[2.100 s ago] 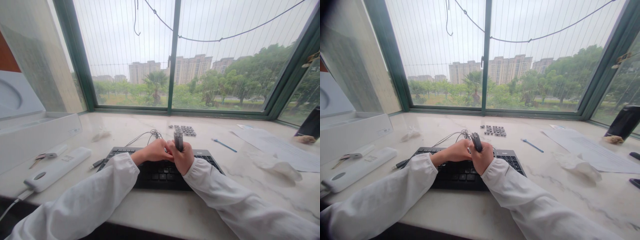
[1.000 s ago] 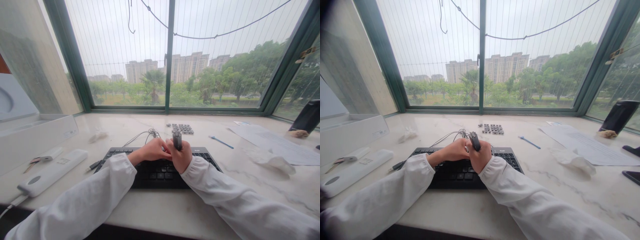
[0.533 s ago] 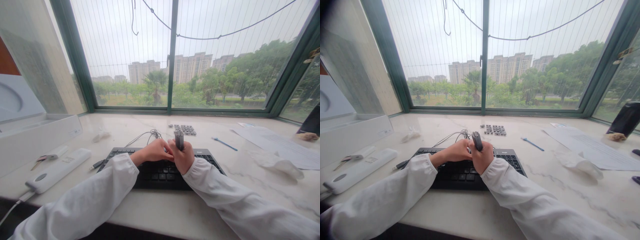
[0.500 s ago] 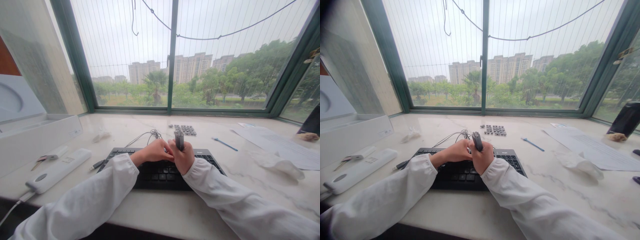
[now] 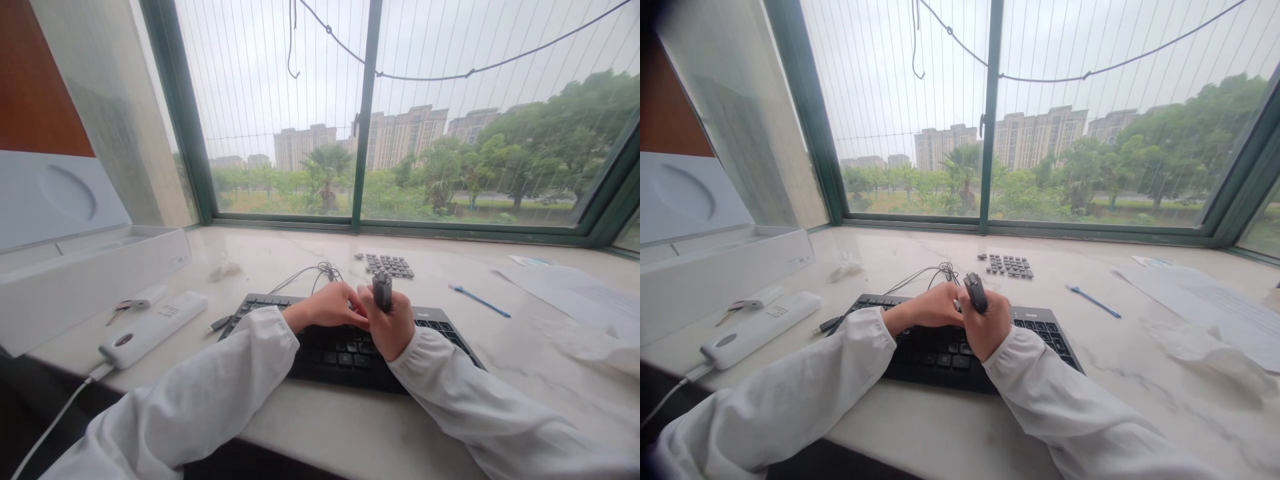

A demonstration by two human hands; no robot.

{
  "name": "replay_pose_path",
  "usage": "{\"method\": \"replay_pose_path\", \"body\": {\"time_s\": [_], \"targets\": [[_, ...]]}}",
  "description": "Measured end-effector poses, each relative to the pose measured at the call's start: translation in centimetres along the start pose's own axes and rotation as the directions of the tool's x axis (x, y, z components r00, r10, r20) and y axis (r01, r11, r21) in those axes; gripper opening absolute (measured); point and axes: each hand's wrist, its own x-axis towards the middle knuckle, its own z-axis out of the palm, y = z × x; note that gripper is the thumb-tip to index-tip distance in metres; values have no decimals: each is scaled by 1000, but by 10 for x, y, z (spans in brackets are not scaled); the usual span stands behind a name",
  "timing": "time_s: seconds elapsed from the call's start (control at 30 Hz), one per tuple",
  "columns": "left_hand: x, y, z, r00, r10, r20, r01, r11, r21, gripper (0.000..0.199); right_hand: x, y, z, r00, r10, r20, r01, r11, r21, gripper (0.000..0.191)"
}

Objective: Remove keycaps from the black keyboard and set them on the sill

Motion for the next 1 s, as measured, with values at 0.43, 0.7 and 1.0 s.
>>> {"method": "replay_pose_path", "body": {"time_s": [0.43,0.7,1.0], "targets": [[-1,8,-2,997,-54,54,56,997,-51,36,14,-10,-17,987,-143,-77,124,970,-209,46],[1,7,-3,996,-80,-46,75,993,-87,40,45,18,-39,957,-230,175,288,808,-514,45],[7,-2,-5,931,-58,-360,48,998,-36,32,50,46,-35,951,4,308,220,693,-687,35]]}}
